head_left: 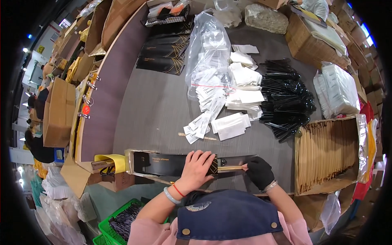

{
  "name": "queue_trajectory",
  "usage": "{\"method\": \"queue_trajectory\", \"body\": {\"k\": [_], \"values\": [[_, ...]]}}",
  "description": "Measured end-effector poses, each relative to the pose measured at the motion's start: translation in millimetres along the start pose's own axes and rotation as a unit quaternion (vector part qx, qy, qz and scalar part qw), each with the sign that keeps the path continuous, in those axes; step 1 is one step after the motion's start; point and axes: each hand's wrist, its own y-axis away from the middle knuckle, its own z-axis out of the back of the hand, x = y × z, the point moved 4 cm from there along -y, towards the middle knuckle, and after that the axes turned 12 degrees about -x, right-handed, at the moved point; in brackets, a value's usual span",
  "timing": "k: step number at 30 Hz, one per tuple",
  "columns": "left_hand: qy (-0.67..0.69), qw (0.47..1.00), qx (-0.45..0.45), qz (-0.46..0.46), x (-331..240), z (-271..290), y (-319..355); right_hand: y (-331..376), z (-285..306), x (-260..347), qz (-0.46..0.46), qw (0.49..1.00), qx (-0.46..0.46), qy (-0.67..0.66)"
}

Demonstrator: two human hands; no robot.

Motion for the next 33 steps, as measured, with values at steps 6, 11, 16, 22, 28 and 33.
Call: {"method": "queue_trajectory", "body": {"k": [6,11,16,22,28,33], "values": [[0.047,0.998,-0.035,-0.033,-6.3,-5.6,-14.6,-27.7,-38.9,44.9,-0.135,0.985,0.027,-0.107],[-0.042,0.989,0.098,-0.098,-13.4,-5.0,-24.3,-34.9,-2.6,47.0,-0.007,0.971,0.061,0.232],[-0.053,0.984,0.134,-0.102,15.9,52.3,-47.6,-38.2,43.6,55.9,-0.010,0.960,-0.006,0.281],[-0.105,0.989,-0.071,0.081,80.1,58.4,-16.7,-33.8,53.6,60.9,-0.046,0.947,0.039,0.316],[-0.009,0.962,-0.146,0.229,39.7,-4.6,31.0,-29.1,46.1,62.7,-0.016,0.947,0.043,0.317],[0.062,0.950,-0.144,0.270,48.7,-4.0,35.2,-34.6,43.6,63.8,-0.016,0.948,0.092,0.306]]}}
